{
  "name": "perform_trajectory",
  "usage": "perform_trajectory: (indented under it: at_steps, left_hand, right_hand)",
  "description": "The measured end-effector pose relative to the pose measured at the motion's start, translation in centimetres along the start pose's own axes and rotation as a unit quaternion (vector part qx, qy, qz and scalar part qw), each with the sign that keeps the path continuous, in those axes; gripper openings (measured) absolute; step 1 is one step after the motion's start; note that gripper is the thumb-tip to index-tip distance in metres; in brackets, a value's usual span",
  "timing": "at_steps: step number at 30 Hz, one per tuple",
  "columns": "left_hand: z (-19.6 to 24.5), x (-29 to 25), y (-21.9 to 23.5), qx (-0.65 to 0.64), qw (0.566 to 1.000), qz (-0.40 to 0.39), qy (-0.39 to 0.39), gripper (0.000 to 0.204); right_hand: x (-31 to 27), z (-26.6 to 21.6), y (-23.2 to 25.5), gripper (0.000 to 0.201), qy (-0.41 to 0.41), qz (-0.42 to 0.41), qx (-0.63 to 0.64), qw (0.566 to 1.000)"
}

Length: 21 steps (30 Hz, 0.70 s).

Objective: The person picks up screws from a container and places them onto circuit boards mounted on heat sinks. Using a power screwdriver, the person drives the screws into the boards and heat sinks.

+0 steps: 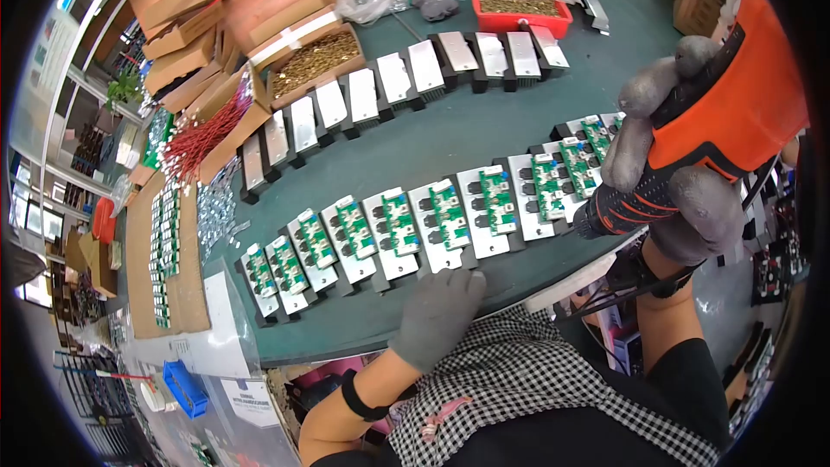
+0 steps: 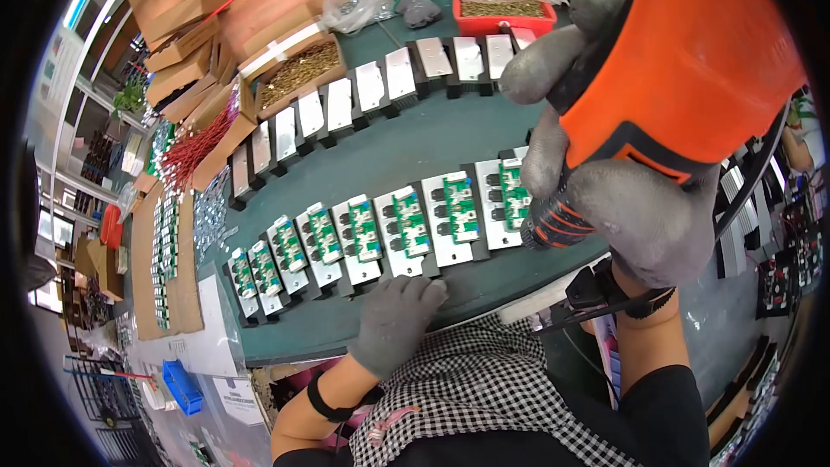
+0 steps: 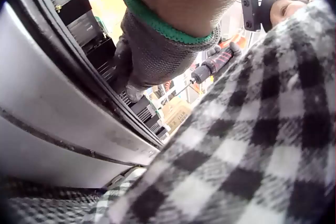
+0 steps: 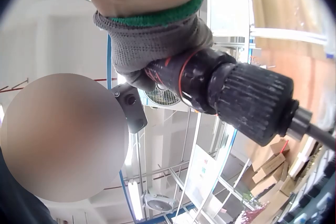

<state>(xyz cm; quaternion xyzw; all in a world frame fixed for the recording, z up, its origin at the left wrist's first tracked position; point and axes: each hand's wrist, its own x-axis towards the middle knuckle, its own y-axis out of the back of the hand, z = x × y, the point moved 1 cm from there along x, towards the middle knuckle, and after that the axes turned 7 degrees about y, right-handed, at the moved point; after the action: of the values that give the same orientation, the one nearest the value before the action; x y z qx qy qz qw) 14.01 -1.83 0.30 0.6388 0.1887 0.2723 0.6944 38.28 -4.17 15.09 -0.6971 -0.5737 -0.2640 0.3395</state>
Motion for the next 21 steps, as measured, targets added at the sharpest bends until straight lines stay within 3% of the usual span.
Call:
perform_trajectory:
  at_steps: [4,9,10,13,14,17,21]
  left_hand:
    - [-1.0,-0.2,1.8,-0.187,0.977,0.041,0.088,0.015]
    - [-1.3,2.4,4.6,-0.399,0.901,0.047,0.163,0.022]
    - [-0.9,3.2,4.7,-0.372,0.917,0.056,0.135,0.032]
    - [0.9,6.5,3.8,-0.443,0.888,0.104,0.074,0.041]
    - [1.3,7.3,4.4,-0.446,0.892,0.055,0.058,0.051]
    - [2.6,9.0,3.9,-0.477,0.874,0.051,0.070,0.055]
    - [3.3,10.2,4.0,-0.456,0.885,0.057,0.071,0.059]
  right_hand:
    - [-0.3,0.3,2.2,0.076,-0.006,0.020,0.007,1.000]
    - [1.0,0.9,4.6,0.077,0.050,-0.039,0.003,0.998]
    - [1.5,1.2,4.7,0.077,0.076,-0.054,0.021,0.995]
    - [2.8,1.3,4.7,0.074,0.132,-0.078,0.079,0.985]
    - [3.3,1.4,4.7,0.074,0.155,-0.096,0.095,0.979]
    - [4.2,1.3,4.8,0.074,0.178,-0.120,0.136,0.967]
    - [4.4,1.1,5.6,0.075,0.154,-0.140,0.141,0.968]
